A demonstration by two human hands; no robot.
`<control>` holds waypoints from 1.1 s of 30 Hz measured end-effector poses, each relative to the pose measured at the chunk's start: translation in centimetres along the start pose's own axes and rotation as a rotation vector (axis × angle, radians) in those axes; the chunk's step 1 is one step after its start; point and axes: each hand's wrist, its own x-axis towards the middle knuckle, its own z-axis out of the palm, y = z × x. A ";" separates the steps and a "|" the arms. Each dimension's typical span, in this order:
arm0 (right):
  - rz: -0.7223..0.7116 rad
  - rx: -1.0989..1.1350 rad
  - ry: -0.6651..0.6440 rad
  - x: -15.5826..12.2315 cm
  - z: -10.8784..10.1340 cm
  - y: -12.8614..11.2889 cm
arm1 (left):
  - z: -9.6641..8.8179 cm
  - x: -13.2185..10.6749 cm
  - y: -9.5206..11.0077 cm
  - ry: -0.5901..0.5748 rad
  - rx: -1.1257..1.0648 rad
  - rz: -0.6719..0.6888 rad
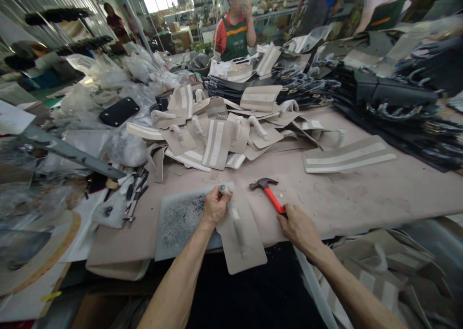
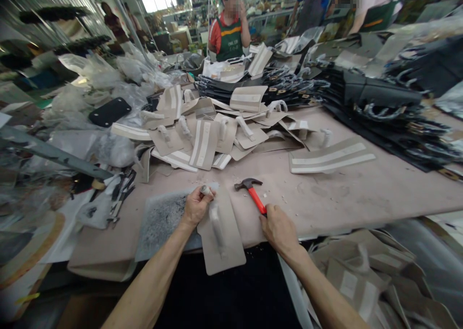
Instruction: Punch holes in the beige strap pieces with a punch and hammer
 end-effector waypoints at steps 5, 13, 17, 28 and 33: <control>0.169 0.734 -0.361 0.8 -2.0 -1.6 | -0.1 0.2 1.0 -0.055 0.126 0.074; -0.079 0.748 -0.068 0.0 -7.8 -7.1 | -0.3 -0.2 1.3 -0.106 0.227 0.159; -0.408 0.098 0.060 0.1 -9.4 -7.4 | -0.1 -0.5 1.1 -0.087 0.261 0.165; -0.370 0.244 0.458 -1.0 -13.1 -8.3 | -0.3 -0.4 1.3 -0.125 0.298 0.181; -0.460 -0.073 -0.049 -0.4 -9.1 -5.9 | -0.2 -0.6 1.0 -0.122 0.323 0.187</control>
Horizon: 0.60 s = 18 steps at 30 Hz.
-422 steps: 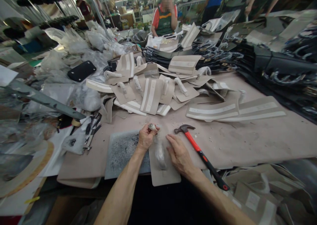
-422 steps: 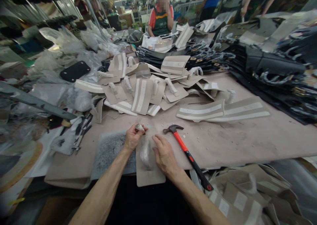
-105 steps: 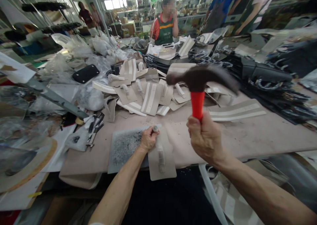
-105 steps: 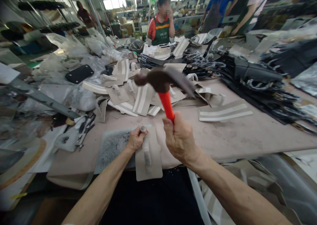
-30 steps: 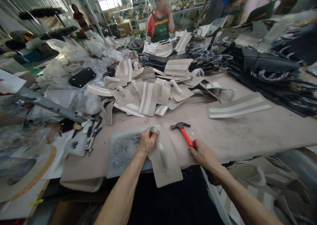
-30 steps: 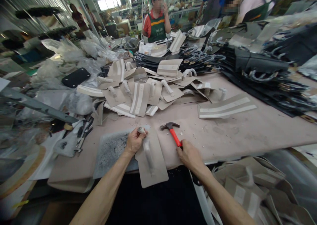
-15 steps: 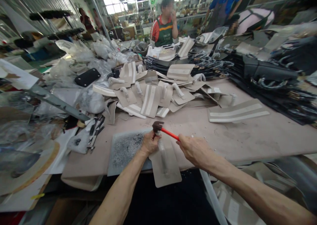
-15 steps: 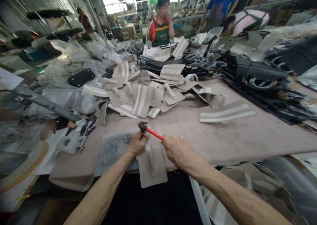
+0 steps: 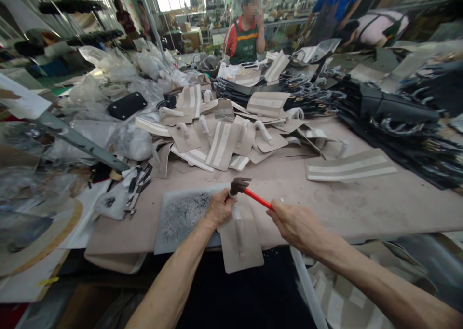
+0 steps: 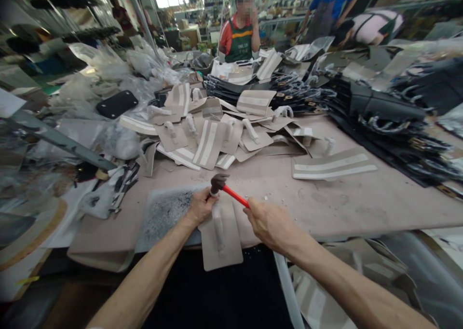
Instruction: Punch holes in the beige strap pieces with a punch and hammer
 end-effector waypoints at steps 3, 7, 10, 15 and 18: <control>0.107 0.034 -0.076 0.2 1.2 1.8 | 0.1 -0.2 0.0 0.010 -0.006 0.017; 0.239 0.068 -0.105 0.2 4.6 3.6 | 0.0 -0.3 -0.1 0.016 -0.018 0.019; 0.179 -0.032 0.117 0.5 6.9 2.8 | 0.0 -0.3 -0.1 0.033 -0.055 0.017; -0.322 0.256 0.221 1.9 8.0 -2.7 | 0.1 -0.3 0.0 0.053 -0.175 -0.015; -0.434 0.342 0.185 3.0 8.6 -5.1 | 0.3 0.0 -0.6 0.137 -0.337 -0.106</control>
